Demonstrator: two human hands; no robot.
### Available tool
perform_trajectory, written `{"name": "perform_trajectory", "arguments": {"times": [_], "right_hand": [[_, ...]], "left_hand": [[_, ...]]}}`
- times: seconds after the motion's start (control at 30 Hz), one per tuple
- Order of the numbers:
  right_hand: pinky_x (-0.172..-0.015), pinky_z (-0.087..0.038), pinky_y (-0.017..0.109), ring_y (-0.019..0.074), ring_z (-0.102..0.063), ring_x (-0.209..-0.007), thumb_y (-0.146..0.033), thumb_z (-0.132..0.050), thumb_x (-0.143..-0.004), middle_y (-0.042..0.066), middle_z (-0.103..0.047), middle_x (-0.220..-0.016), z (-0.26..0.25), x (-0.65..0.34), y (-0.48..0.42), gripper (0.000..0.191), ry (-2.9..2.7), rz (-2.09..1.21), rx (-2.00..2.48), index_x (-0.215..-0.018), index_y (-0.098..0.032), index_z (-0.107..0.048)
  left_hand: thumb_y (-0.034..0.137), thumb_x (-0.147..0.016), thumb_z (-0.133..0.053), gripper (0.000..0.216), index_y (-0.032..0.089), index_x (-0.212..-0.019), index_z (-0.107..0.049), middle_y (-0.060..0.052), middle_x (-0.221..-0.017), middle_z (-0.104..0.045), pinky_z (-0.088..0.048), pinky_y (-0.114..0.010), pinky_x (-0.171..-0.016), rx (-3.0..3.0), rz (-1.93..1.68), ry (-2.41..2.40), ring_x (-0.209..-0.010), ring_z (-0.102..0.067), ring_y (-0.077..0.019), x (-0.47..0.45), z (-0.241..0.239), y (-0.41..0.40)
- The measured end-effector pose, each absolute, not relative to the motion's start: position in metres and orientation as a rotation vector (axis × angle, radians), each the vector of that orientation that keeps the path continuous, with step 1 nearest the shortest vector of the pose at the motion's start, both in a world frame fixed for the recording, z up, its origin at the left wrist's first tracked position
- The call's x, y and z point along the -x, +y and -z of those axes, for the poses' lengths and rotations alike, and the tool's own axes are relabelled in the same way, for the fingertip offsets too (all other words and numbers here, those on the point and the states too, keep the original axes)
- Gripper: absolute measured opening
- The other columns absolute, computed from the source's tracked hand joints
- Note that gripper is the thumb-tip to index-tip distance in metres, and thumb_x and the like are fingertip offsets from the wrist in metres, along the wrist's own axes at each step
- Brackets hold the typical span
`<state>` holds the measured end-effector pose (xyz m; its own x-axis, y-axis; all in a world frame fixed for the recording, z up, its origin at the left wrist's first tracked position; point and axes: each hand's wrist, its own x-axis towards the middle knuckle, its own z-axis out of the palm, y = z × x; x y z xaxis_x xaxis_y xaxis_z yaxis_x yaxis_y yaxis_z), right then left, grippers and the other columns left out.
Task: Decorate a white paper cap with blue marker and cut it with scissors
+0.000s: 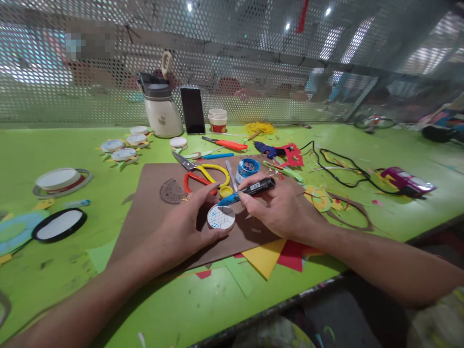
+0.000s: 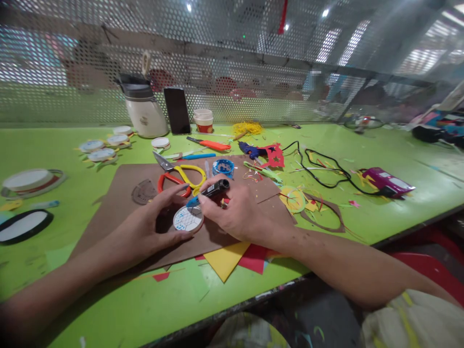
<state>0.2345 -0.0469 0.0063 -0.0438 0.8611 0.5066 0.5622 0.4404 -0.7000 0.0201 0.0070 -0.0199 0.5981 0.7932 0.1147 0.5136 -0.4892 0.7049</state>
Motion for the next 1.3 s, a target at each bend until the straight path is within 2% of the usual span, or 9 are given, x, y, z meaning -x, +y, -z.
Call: {"name": "perform_trajectory", "arguments": {"times": [0.1,0.3,0.73,0.9,1.07,1.3], "right_hand": [[-0.059,-0.054,0.024,0.0122,-0.064,-0.058,-0.019,-0.064,-0.084,-0.002,-0.072,-0.074,-0.0163,-0.2325,-0.0503,0.004,-1.713,-0.336,1.301,-0.086,-0.020,-0.067],[-0.065,-0.055,0.026,0.0149,-0.068,-0.067,-0.018,-0.062,-0.085,0.000,-0.075,-0.078,-0.0187,-0.2327,-0.0514,0.005,-1.776,-0.324,1.315,-0.083,-0.021,-0.066],[-0.049,-0.043,0.023,0.0096,-0.056,-0.050,-0.020,-0.063,-0.087,-0.002,-0.072,-0.073,-0.0184,-0.2344,-0.0520,0.004,-1.834,-0.308,1.336,-0.087,-0.019,-0.067],[-0.053,-0.047,0.023,0.0112,-0.062,-0.055,-0.018,-0.062,-0.086,-0.003,-0.070,-0.071,-0.0171,-0.2350,-0.0503,0.005,-1.753,-0.349,1.336,-0.084,-0.020,-0.067],[-0.051,-0.048,0.023,0.0115,-0.061,-0.054,-0.018,-0.063,-0.084,-0.004,-0.066,-0.066,-0.0148,-0.2348,-0.0498,0.004,-1.715,-0.392,1.341,-0.082,-0.020,-0.065],[-0.055,-0.050,0.024,0.0119,-0.064,-0.056,-0.018,-0.063,-0.084,-0.003,-0.072,-0.071,-0.0188,-0.2324,-0.0520,0.005,-1.741,-0.348,1.311,-0.081,-0.020,-0.065]], "left_hand": [[0.046,-0.076,-0.075,0.088,0.024,-0.153,-0.039,-0.011,-0.129,-0.069,-0.053,-0.050,-0.099,-2.197,-0.580,1.009,-0.116,-0.067,-0.0336,-0.0191,0.0213,0.0075],[0.048,-0.077,-0.075,0.088,0.025,-0.153,-0.038,-0.012,-0.132,-0.069,-0.051,-0.050,-0.101,-2.201,-0.588,0.995,-0.119,-0.066,-0.0341,-0.0177,0.0230,0.0081],[0.047,-0.077,-0.075,0.087,0.024,-0.153,-0.039,-0.011,-0.129,-0.071,-0.053,-0.049,-0.096,-2.198,-0.559,1.021,-0.113,-0.068,-0.0336,-0.0184,0.0212,0.0079],[0.047,-0.077,-0.075,0.087,0.024,-0.152,-0.039,-0.011,-0.131,-0.069,-0.052,-0.049,-0.099,-2.196,-0.561,1.025,-0.117,-0.067,-0.0337,-0.0180,0.0207,0.0073],[0.046,-0.077,-0.076,0.087,0.025,-0.152,-0.039,-0.010,-0.129,-0.069,-0.052,-0.050,-0.099,-2.194,-0.564,1.021,-0.115,-0.067,-0.0333,-0.0175,0.0212,0.0077],[0.047,-0.076,-0.076,0.087,0.025,-0.151,-0.039,-0.011,-0.132,-0.069,-0.051,-0.051,-0.102,-2.177,-0.545,1.033,-0.119,-0.065,-0.0345,-0.0189,0.0197,0.0071]]}}
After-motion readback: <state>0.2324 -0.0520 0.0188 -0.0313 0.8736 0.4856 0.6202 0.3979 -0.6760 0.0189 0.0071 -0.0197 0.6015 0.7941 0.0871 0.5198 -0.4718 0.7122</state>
